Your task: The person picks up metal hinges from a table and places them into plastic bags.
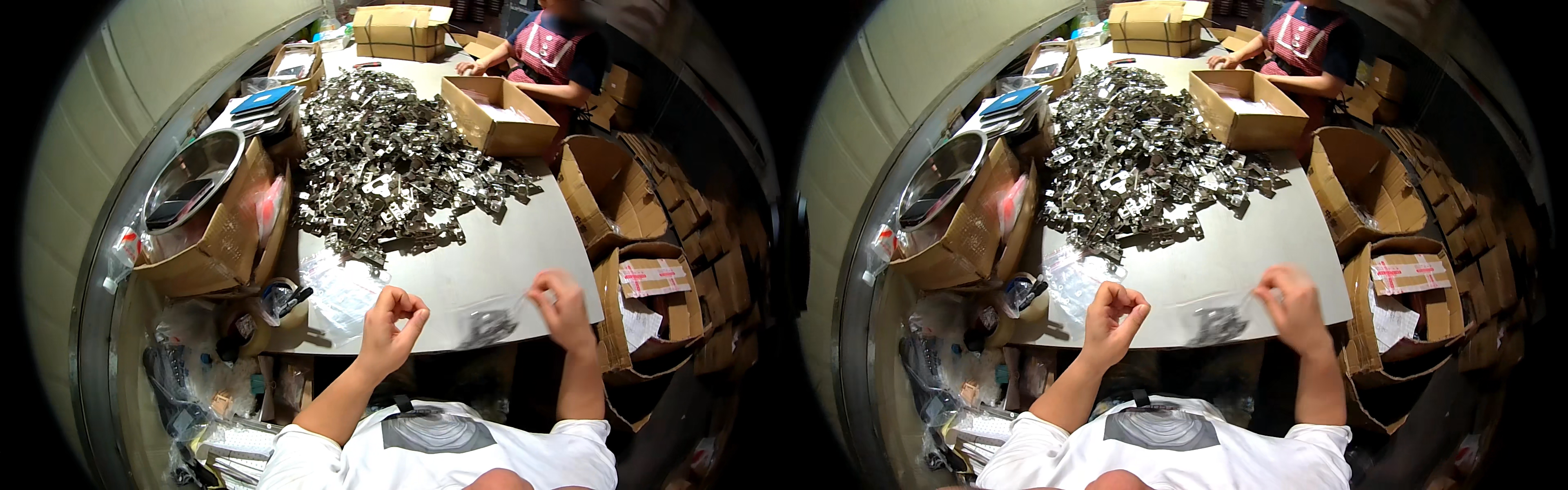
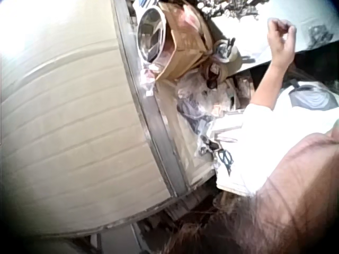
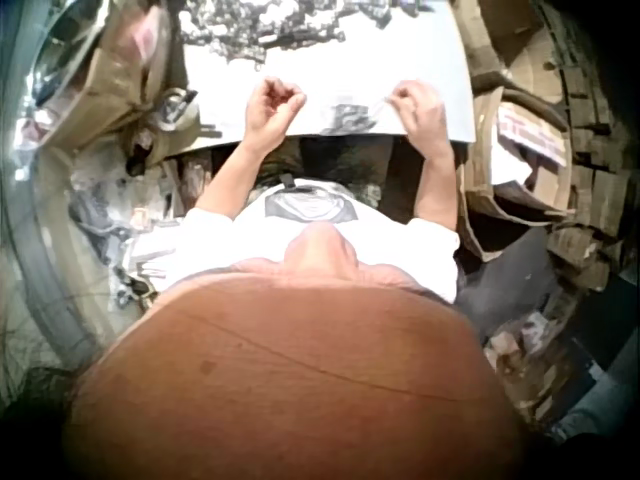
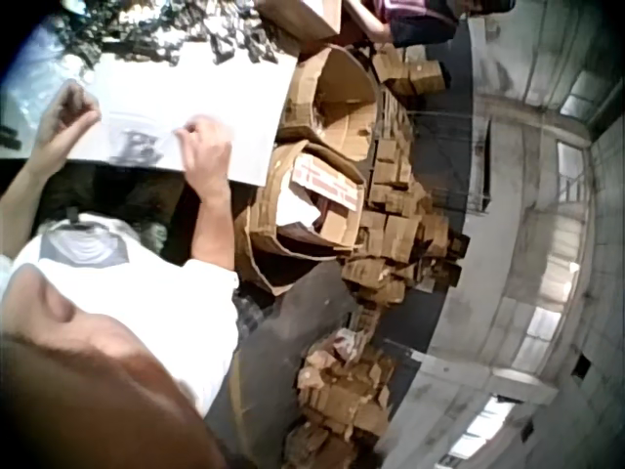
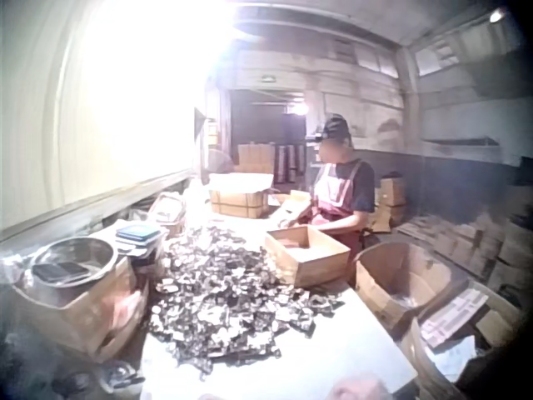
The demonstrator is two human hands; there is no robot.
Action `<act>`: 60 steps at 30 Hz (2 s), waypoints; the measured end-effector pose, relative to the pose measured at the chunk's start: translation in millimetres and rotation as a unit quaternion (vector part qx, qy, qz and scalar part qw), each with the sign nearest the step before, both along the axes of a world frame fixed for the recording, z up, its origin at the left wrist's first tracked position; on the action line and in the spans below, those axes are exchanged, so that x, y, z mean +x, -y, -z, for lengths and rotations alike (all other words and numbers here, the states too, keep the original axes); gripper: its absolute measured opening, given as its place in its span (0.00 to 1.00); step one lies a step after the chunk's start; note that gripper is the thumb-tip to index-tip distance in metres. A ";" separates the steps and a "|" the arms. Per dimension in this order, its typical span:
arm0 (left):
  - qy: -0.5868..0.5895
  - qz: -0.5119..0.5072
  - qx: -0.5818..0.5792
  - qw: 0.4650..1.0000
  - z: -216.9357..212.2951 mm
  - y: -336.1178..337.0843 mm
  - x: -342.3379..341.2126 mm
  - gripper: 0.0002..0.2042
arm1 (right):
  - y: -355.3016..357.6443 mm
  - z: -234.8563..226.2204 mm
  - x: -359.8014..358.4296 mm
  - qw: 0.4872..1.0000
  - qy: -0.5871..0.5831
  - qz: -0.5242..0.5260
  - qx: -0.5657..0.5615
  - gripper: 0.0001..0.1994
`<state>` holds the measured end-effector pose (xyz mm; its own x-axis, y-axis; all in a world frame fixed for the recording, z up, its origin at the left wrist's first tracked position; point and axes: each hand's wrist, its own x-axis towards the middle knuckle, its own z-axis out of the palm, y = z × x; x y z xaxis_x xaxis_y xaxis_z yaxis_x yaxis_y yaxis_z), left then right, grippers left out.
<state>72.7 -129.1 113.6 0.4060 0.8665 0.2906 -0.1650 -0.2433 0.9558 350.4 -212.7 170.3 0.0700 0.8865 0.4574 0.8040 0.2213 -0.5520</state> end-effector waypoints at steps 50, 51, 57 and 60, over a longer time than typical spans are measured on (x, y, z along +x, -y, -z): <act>-0.030 0.107 -0.297 0.948 42.4 12.7 3.4 0.07 | -18.9 71.4 -96.0 0.978 -0.204 -0.028 -0.033 0.11; -0.029 0.105 -0.297 0.949 44.4 12.1 2.8 0.07 | -18.3 62.9 -99.5 0.978 -0.204 -0.030 -0.033 0.11; -0.007 0.061 -0.207 0.976 51.8 16.3 7.3 0.07 | -7.1 65.0 -109.3 0.984 -0.157 -0.088 0.019 0.13; -0.094 0.035 -0.091 0.991 41.3 19.3 9.1 0.08 | -1.7 70.4 -104.7 0.980 -0.185 -0.064 -0.023 0.08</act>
<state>81.8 -148.4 72.3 0.4998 0.8649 0.0465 0.0087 -0.0587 0.9982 245.8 -211.0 99.9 0.1104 0.9178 0.3814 0.5141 0.2757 -0.8122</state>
